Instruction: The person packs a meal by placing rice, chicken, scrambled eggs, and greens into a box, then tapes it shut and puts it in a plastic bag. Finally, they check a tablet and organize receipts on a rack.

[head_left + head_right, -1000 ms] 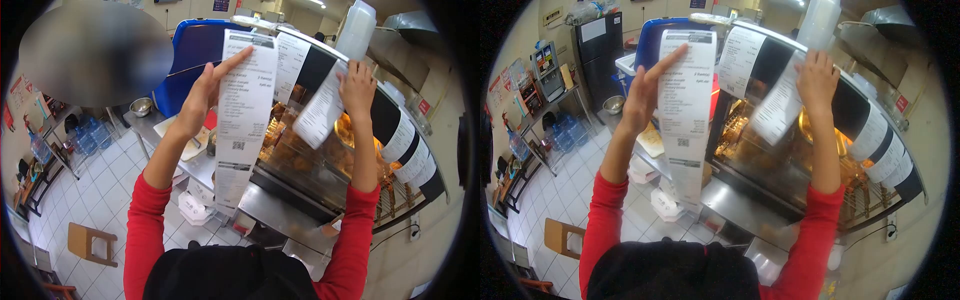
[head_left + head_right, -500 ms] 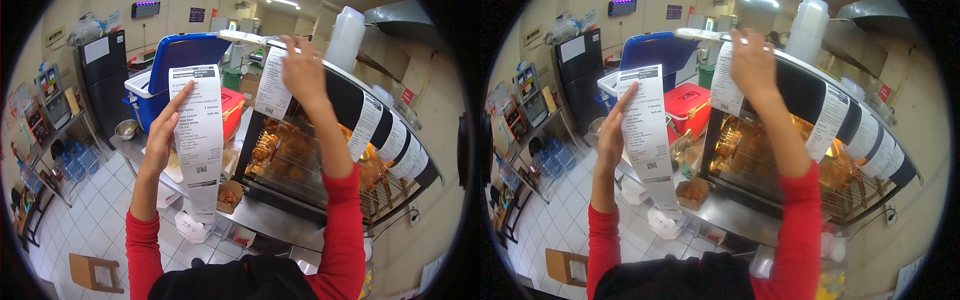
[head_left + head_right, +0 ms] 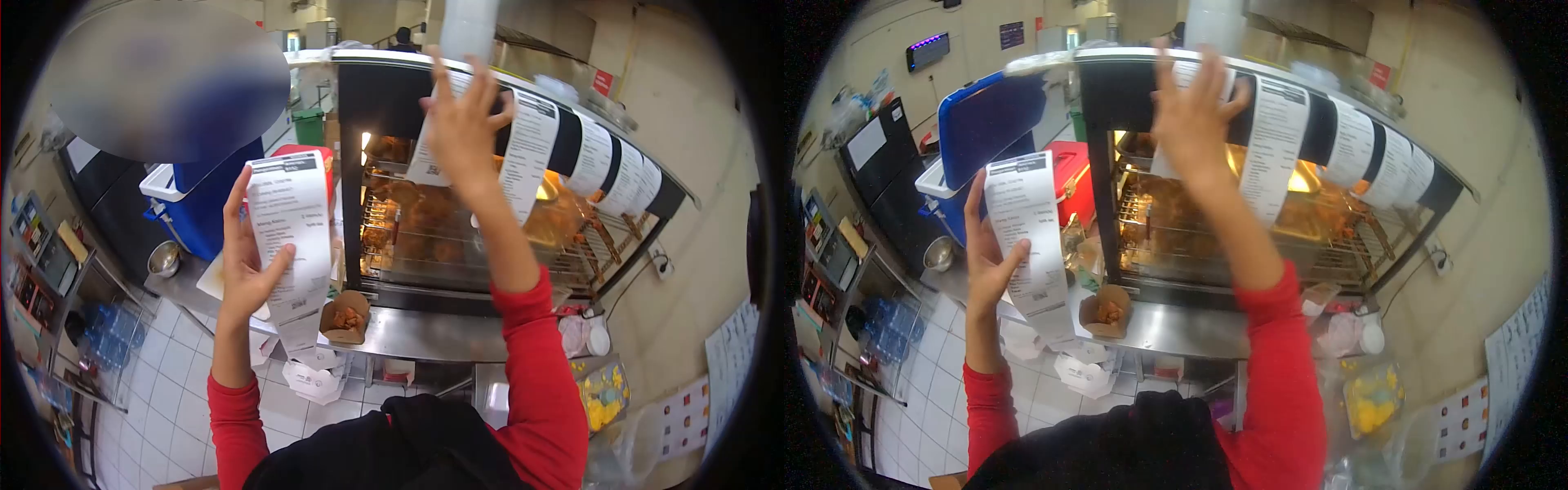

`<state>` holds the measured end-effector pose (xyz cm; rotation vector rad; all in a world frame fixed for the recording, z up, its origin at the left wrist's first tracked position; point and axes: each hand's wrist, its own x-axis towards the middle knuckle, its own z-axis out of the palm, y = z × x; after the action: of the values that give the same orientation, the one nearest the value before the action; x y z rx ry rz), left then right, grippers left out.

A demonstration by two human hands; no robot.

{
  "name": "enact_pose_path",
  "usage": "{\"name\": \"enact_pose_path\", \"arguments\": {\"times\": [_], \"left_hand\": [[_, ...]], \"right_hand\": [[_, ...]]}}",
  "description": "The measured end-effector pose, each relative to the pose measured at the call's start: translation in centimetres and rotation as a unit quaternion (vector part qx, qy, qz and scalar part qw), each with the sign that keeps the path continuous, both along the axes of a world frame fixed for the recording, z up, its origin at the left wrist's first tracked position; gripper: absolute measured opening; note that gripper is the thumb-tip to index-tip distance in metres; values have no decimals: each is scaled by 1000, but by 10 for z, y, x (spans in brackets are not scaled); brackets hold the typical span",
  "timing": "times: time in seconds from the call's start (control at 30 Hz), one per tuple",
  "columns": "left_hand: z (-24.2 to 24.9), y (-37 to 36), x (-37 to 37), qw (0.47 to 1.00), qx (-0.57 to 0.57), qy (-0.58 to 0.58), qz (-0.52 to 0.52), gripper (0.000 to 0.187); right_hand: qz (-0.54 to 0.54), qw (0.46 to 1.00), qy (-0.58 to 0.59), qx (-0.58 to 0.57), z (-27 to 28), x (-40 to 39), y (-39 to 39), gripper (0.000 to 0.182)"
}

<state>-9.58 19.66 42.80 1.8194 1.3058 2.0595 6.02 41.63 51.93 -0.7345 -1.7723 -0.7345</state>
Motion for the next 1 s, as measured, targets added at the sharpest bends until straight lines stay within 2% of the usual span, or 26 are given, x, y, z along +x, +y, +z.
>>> {"name": "enact_pose_path", "arguments": {"times": [0.03, 0.07, 0.1, 0.13, 0.17, 0.2, 0.27, 0.3, 0.33, 0.37, 0.43, 0.47, 0.5, 0.53, 0.57, 0.6, 0.63, 0.67, 0.7, 0.77, 0.83, 0.87, 0.97, 1.0], "left_hand": [[-2, 4, 10, 999, -2, -30, -43, 90], [-9, 10, 17, 997, 23, -15, -75, 98], [-17, 11, 24, 997, 8, -19, -70, 99], [-23, 11, 33, 997, 7, -19, -71, 100], [-30, 10, 43, 997, 5, -19, -71, 101], [-40, 9, 48, 997, 3, -65, -36, 104], [-64, 1, 72, 981, -27, -190, -11, 92], [-78, -3, 79, 967, -42, -253, 3, 87], [-98, -7, 77, 944, -144, -294, -44, 66], [-117, -11, 73, 906, -245, -333, -89, 49], [-134, -14, 86, 890, -245, -380, -62, 24], [-139, -13, 87, 910, -224, -349, -25, 22], [-138, -14, 87, 929, -231, -287, 13, 22], [-132, -15, 85, 944, -239, -223, 51, 22], [-125, -14, 81, 953, -245, -154, 86, 22], [-116, -14, 80, 948, -278, -123, 97, 19], [-110, -13, 78, 953, -277, -91, 82, 19], [-106, -13, 76, 956, -278, -59, 67, 18], [-102, -15, 74, 958, -281, -26, 52, 17], [-98, -17, 72, 965, -261, -17, 36, 16], [-100, -12, 68, 979, -204, -16, 24, 17], [-99, -15, 64, 974, -227, -24, -2, 17], [-108, -20, 60, 966, -256, -47, 3, 17], [-106, -19, 62, 971, -234, -51, 5, 19]], "right_hand": [[111, 993, 16, -39, -11, 1, -27, 66], [313, 925, 26, -215, -26, 6, -50, 70], [448, 841, 13, -302, -45, 7, -62, 74], [556, 732, 12, -394, -64, 9, -74, 79], [615, 673, -10, -412, -84, 7, -72, 84], [618, 613, -10, -492, -88, 11, -71, 82], [611, 477, -8, -632, -93, 19, -64, 78], [600, 585, 82, -539, -97, 21, -69, 71], [570, 659, 128, -475, -99, 29, -70, 67], [576, 669, 191, -430, -105, 32, -66, 67], [569, 673, 243, -406, -110, 44, -64, 73], [547, 689, 230, -417, -115, 50, -58, 76], [441, 731, 195, -482, -112, 60, -63, 81], [335, 864, 165, -338, -111, 62, -70, 81], [213, 953, 128, -172, -113, 62, -76, 81], [221, 964, 42, -139, -120, 61, -89, 78], [273, 949, -75, -138, -115, 62, -101, 71], [330, 913, -188, -148, -106, 61, -114, 65], [354, 884, -223, -209, -118, 55, -122, 55], [436, 768, -197, -426, -145, 48, -107, 36], [476, 730, -198, -450, -152, 49, -90, 18], [514, 713, -176, -444, -148, 51, -94, 13], [510, 757, -172, -371, -155, 52, -107, 13], [467, 818, -205, -266, -158, 53, -111, 15]]}}
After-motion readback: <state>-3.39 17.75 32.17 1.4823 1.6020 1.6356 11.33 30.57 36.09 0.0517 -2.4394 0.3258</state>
